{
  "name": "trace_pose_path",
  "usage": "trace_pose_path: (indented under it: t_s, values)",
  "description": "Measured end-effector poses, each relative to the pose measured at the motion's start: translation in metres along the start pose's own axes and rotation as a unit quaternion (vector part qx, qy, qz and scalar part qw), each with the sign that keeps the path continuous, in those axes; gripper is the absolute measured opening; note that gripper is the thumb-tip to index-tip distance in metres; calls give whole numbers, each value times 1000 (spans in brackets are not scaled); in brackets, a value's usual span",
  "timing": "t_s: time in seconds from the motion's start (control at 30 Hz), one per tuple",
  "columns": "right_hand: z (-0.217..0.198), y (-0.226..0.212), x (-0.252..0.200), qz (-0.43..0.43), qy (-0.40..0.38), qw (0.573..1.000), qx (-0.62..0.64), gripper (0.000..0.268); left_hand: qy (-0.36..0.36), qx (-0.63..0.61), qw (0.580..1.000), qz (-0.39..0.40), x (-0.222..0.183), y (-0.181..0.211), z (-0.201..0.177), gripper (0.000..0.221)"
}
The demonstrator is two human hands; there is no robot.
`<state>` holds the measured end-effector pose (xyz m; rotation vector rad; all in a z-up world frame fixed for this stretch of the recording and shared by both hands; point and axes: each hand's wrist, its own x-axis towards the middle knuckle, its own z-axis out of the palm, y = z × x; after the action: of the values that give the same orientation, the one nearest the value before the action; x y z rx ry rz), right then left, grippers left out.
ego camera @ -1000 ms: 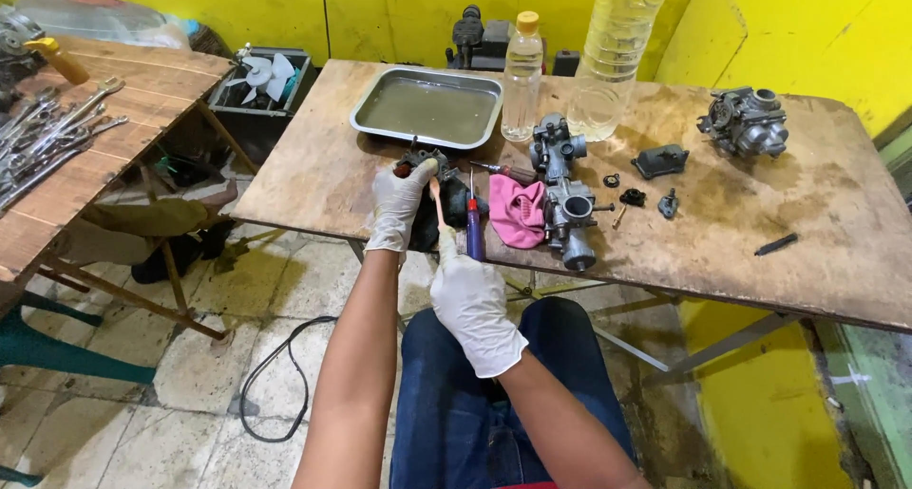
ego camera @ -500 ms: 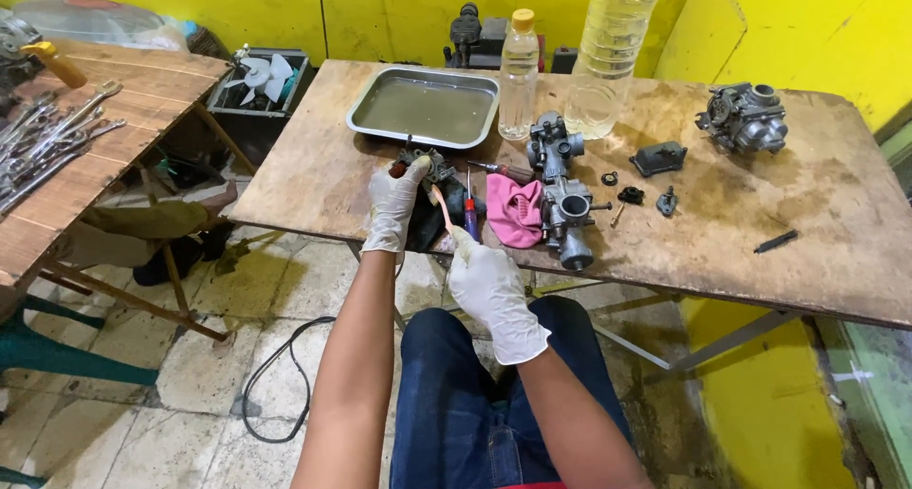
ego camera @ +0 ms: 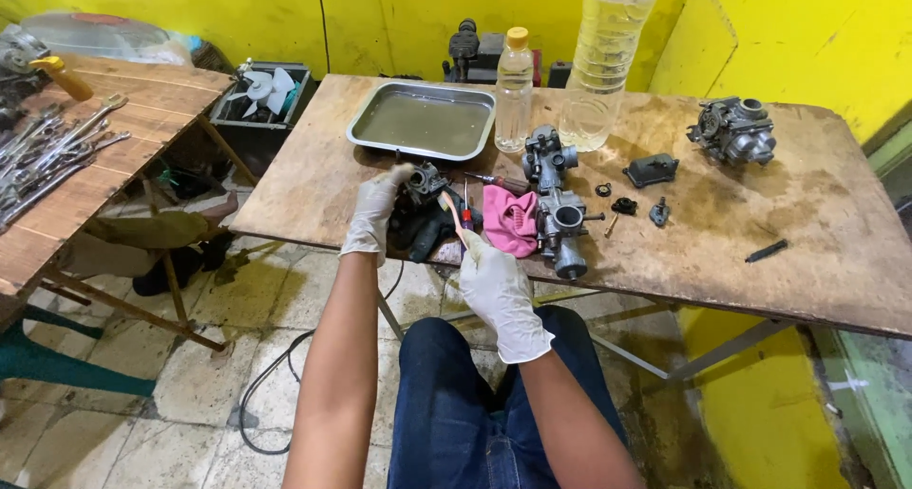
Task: The person cleans a carburetor component by dipping it in a liquid-filled tray and scrubbing it with a toothbrush. They repeatedly dip the toothbrush into the tray and scrub the component, then place it on the table.
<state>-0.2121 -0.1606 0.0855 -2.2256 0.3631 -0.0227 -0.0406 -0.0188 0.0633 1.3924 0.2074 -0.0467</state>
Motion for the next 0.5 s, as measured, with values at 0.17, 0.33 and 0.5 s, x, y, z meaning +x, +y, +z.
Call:
trace_pose_path:
  t_s: [0.17, 0.33, 0.5]
  values:
    - [5, 0, 12, -6, -11, 1000, -12, 49, 10, 46, 999, 0, 130, -80, -25, 40]
    - [25, 13, 37, -17, -5, 999, -49, 50, 33, 295, 954, 39, 87, -35, -24, 60]
    - [24, -1, 30, -6, 4, 999, -44, 51, 4, 498, 865, 57, 39, 10, -26, 68]
